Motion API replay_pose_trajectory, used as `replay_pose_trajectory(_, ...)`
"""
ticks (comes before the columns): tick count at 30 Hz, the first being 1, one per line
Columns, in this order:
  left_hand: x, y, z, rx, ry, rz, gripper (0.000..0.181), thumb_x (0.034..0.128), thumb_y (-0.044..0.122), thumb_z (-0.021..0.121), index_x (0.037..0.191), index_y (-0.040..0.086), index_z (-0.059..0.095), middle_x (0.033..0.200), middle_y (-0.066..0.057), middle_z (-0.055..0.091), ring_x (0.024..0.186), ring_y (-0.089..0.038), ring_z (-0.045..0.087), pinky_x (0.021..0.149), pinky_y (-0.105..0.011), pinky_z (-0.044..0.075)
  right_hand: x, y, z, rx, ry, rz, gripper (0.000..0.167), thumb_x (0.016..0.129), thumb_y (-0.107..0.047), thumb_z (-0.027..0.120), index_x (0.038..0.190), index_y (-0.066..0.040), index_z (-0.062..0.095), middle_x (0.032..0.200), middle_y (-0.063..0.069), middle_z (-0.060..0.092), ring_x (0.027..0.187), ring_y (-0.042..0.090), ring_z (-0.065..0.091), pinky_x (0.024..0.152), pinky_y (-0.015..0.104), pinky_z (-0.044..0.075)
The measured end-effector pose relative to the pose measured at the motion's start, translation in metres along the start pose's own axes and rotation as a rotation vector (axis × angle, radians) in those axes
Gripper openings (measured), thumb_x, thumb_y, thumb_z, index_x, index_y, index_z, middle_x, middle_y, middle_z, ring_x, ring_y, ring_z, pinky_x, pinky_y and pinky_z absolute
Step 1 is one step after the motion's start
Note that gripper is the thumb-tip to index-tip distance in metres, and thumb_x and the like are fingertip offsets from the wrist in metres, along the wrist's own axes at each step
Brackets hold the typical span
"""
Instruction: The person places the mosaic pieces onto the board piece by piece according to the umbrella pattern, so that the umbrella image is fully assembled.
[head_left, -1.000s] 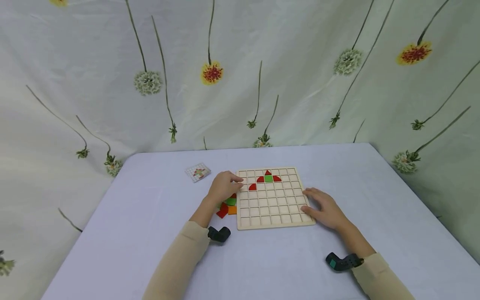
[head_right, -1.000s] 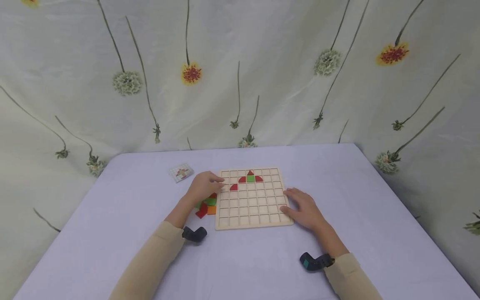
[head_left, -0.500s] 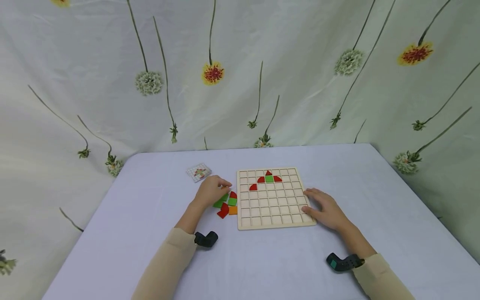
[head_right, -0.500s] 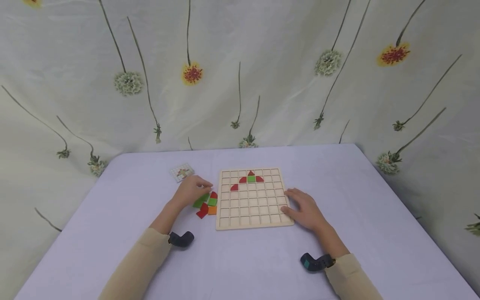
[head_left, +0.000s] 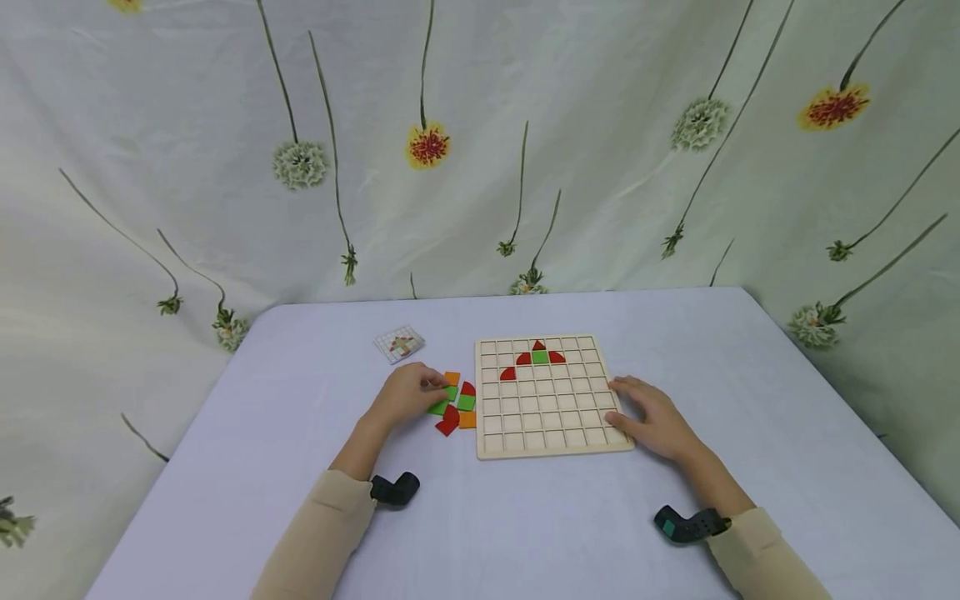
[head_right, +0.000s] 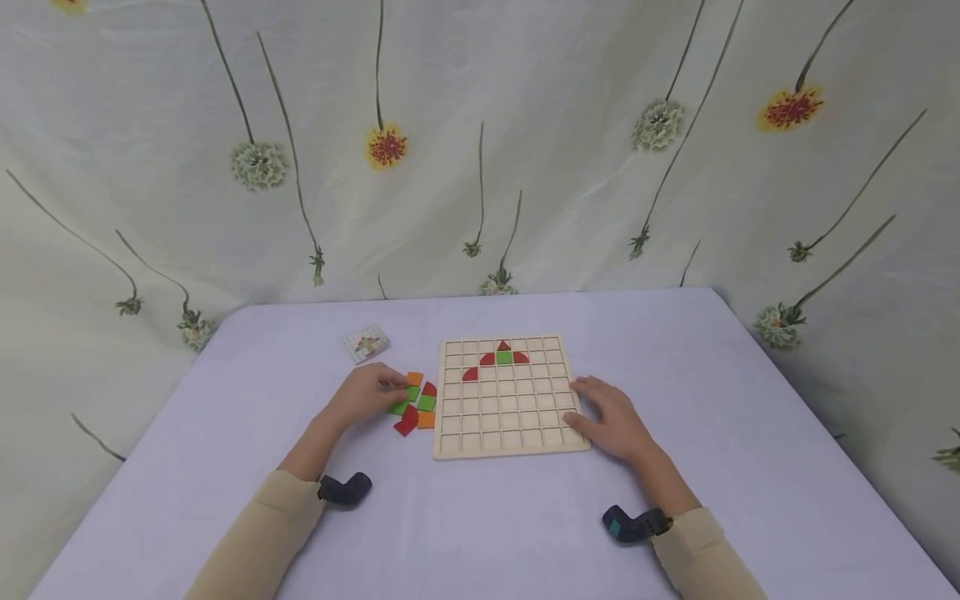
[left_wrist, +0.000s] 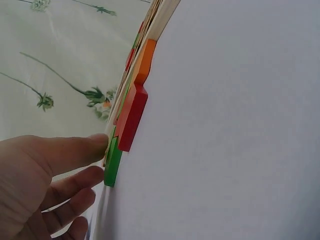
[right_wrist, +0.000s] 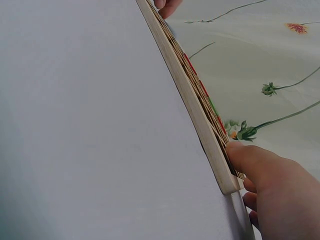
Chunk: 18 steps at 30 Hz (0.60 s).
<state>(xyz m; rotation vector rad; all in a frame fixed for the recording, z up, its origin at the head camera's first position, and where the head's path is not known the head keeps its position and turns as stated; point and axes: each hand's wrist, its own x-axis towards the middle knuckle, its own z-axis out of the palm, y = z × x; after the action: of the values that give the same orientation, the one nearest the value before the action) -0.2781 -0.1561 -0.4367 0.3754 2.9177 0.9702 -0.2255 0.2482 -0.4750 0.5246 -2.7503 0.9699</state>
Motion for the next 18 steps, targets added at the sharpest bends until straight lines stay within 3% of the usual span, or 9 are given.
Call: replay_pose_trajectory(18, -0.003, -0.003, 0.012, 0.002, 0.05, 0.03, 0.022, 0.0825, 0.02, 0.08, 0.099, 0.008, 0.071, 0.097, -0.002, 0.065, 0.09, -0.022, 0.055, 0.082, -0.038, 0.049, 0.0, 0.001, 0.0, 0.012, -0.003, 0.004, 0.056, 0.09, -0.03, 0.068, 0.135, 0.002, 0.055, 0.139, 0.025, 0.049, 0.133, 0.046, 0.037, 0.106, 0.062, 0.027)
